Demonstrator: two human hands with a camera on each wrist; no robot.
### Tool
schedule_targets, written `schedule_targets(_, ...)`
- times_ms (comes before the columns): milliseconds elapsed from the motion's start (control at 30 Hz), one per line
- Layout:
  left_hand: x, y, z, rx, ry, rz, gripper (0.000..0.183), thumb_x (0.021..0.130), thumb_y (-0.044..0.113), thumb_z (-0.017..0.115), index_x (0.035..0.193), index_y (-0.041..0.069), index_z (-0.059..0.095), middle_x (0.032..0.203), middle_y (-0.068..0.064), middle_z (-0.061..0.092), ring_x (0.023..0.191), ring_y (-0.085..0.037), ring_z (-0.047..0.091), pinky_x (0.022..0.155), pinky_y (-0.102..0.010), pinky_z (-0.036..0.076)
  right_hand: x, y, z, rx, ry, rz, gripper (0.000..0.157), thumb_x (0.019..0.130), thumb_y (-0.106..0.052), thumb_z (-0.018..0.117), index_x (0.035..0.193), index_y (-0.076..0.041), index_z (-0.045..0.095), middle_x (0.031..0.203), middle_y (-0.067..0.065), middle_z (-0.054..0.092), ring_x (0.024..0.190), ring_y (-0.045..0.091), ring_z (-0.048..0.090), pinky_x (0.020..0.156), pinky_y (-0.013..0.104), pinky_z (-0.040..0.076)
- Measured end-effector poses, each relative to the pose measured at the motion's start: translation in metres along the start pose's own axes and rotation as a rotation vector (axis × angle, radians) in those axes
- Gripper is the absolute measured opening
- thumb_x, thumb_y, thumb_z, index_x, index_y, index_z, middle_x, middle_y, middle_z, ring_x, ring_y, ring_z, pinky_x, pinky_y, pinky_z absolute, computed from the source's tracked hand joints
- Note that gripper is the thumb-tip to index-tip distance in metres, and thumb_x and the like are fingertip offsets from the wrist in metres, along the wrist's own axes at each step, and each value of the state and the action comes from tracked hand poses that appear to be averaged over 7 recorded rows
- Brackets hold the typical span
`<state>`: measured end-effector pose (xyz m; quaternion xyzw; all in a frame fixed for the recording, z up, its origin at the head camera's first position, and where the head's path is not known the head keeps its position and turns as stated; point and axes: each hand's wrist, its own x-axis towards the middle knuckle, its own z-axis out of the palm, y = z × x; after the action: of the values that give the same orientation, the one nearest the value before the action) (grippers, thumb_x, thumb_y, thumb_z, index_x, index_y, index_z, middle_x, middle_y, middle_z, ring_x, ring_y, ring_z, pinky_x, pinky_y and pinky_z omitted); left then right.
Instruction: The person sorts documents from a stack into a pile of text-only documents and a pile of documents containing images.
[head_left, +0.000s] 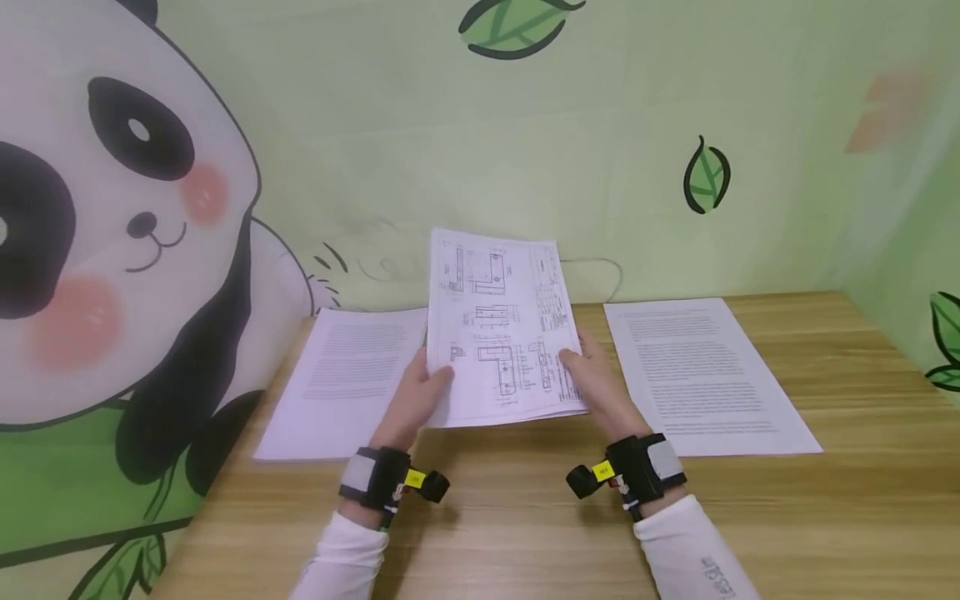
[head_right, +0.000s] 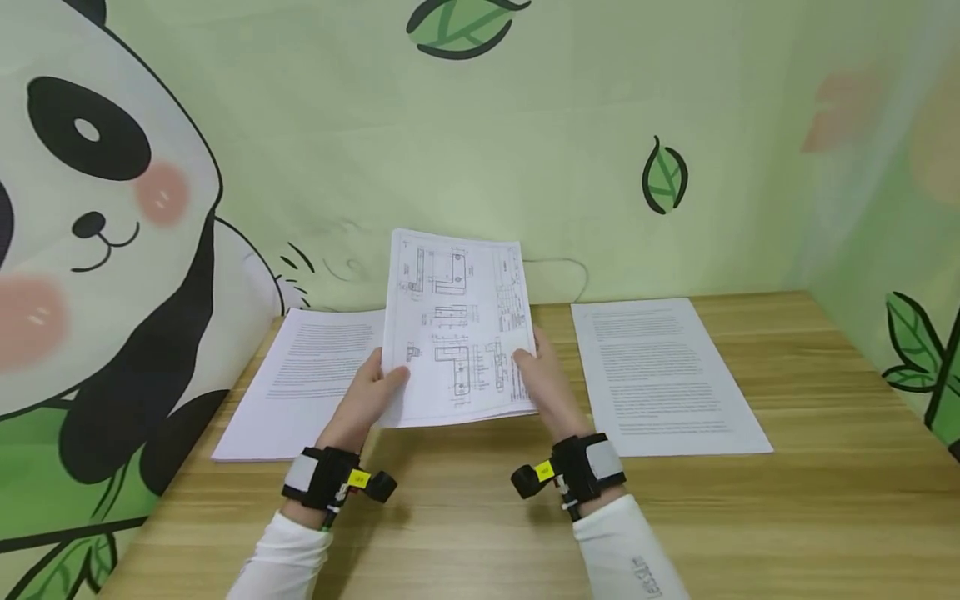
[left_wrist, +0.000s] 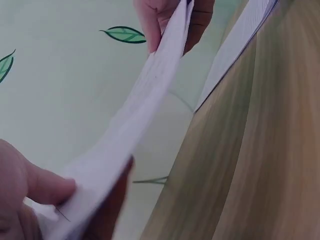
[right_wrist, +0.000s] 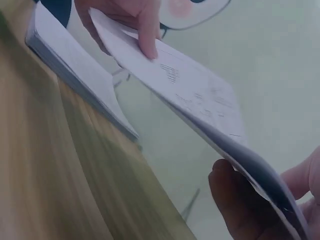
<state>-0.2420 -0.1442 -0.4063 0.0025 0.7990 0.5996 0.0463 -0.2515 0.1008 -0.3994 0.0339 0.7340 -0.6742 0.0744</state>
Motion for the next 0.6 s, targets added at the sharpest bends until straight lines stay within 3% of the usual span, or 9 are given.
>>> schedule_targets(167, 0.006, -0.007, 0.020, 0.033, -0.031, -0.048, 0.048, 0.094, 0.014, 0.046, 0.140, 0.014, 0.035, 0.133, -0.010, 0.052, 0.115, -0.025, 0.052, 0.099, -0.047, 0.042, -0.001, 0.005, -0.021, -0.234, 0.011, -0.002, 0.054, 0.093, -0.010, 0.041, 0.146, -0.014, 0.030, 0.120, 0.015, 0.059, 0.092, 0.025, 0.062, 0.067, 0.027, 0.051)
schedule_targets(267, 0.009, -0.015, 0.024, 0.091, -0.028, -0.092, 0.044, 0.093, 0.014, 0.048, 0.136, 0.008, 0.038, 0.130, -0.016, 0.053, 0.114, -0.029, 0.052, 0.099, -0.049, 0.042, 0.000, 0.009, -0.029, -0.345, -0.006, 0.029, 0.053, 0.091, -0.009, 0.047, 0.142, -0.008, 0.036, 0.119, 0.018, 0.061, 0.092, 0.026, 0.061, 0.070, 0.028, 0.049)
schedule_targets(400, 0.013, -0.025, 0.027, 0.133, -0.023, -0.114, 0.048, 0.091, 0.014, 0.054, 0.136, 0.006, 0.039, 0.131, -0.019, 0.052, 0.112, -0.032, 0.053, 0.098, -0.050, 0.044, 0.003, 0.016, -0.034, -0.410, -0.016, 0.062, 0.049, 0.089, -0.008, 0.053, 0.137, -0.002, 0.044, 0.117, 0.021, 0.062, 0.093, 0.025, 0.061, 0.074, 0.029, 0.048)
schedule_targets(600, 0.015, -0.033, 0.029, 0.178, -0.006, -0.118, 0.052, 0.088, 0.013, 0.060, 0.136, 0.004, 0.042, 0.133, -0.021, 0.052, 0.112, -0.033, 0.056, 0.097, -0.049, 0.046, 0.011, 0.030, -0.035, -0.506, -0.011, 0.036, 0.047, 0.085, -0.008, 0.059, 0.130, 0.002, 0.051, 0.102, 0.021, 0.066, 0.077, 0.020, 0.062, 0.062, 0.023, 0.047)
